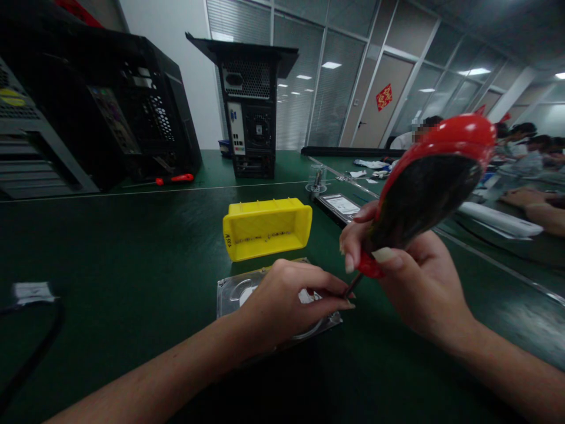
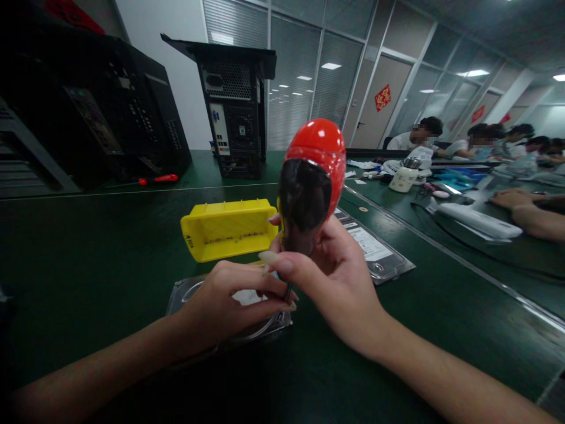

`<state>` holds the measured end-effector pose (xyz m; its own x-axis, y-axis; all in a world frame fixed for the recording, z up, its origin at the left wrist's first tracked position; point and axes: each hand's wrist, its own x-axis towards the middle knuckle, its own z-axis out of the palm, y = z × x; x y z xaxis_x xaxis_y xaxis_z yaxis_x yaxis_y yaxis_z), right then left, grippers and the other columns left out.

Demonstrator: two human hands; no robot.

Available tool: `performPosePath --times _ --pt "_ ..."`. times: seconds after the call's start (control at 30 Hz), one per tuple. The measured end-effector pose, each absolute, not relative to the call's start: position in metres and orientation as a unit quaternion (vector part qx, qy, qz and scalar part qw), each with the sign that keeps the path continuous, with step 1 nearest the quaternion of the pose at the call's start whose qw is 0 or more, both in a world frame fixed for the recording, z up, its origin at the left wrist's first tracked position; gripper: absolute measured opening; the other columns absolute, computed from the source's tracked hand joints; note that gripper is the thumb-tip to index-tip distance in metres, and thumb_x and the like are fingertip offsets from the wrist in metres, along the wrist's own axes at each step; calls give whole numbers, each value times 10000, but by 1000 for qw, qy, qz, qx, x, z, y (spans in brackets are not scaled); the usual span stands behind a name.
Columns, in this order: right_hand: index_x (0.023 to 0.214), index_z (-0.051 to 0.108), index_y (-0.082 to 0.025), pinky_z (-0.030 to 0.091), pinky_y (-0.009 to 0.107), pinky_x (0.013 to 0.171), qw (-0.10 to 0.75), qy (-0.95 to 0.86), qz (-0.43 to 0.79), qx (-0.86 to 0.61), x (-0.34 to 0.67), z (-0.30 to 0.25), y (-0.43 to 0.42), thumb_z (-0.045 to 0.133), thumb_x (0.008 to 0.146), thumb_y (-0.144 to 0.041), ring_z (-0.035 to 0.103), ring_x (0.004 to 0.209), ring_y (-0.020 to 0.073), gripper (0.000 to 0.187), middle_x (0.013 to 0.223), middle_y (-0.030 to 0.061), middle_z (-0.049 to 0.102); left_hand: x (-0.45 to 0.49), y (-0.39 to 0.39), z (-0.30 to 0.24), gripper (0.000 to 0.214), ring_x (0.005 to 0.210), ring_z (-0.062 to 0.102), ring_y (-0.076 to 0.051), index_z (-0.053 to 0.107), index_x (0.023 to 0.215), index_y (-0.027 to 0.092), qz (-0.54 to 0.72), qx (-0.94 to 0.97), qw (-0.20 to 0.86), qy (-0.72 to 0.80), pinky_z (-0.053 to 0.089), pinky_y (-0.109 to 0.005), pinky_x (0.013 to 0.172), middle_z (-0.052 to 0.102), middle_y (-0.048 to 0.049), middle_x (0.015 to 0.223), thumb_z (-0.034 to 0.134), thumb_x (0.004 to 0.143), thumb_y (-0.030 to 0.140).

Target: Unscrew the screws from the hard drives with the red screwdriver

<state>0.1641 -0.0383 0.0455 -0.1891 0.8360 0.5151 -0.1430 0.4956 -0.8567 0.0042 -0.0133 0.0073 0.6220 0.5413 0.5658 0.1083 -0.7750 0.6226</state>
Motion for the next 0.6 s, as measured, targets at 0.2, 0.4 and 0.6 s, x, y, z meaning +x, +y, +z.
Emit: performPosePath --times 0.2,0.4,0.6 --pt "1202 550 -303 519 222 700 532 -676 471 -197 167 47 -39 545 887 -312 590 785 124 315 876 -10 625 4 -15 5 73 730 661 -144 708 850 146 401 848 288 194 500 -236 705 726 -20 829 700 779 159" --pt "1266 526 -266 499 181 823 531 -675 478 -183 169 50 -43 532 894 -286 581 892 120 373 934 2 614 4 -16 6 91 754 668 -158 708 863 121 404 848 289 186 510 -250 735 728 -38 846 699 776 146" --pt "1262 525 -237 510 199 810 536 -664 489 -181 170 49 -43 504 907 -261 575 863 122 357 911 14 604 4 -16 8 93 743 668 -154 703 873 113 392 851 293 192 507 -247 719 727 -42 848 681 795 159"
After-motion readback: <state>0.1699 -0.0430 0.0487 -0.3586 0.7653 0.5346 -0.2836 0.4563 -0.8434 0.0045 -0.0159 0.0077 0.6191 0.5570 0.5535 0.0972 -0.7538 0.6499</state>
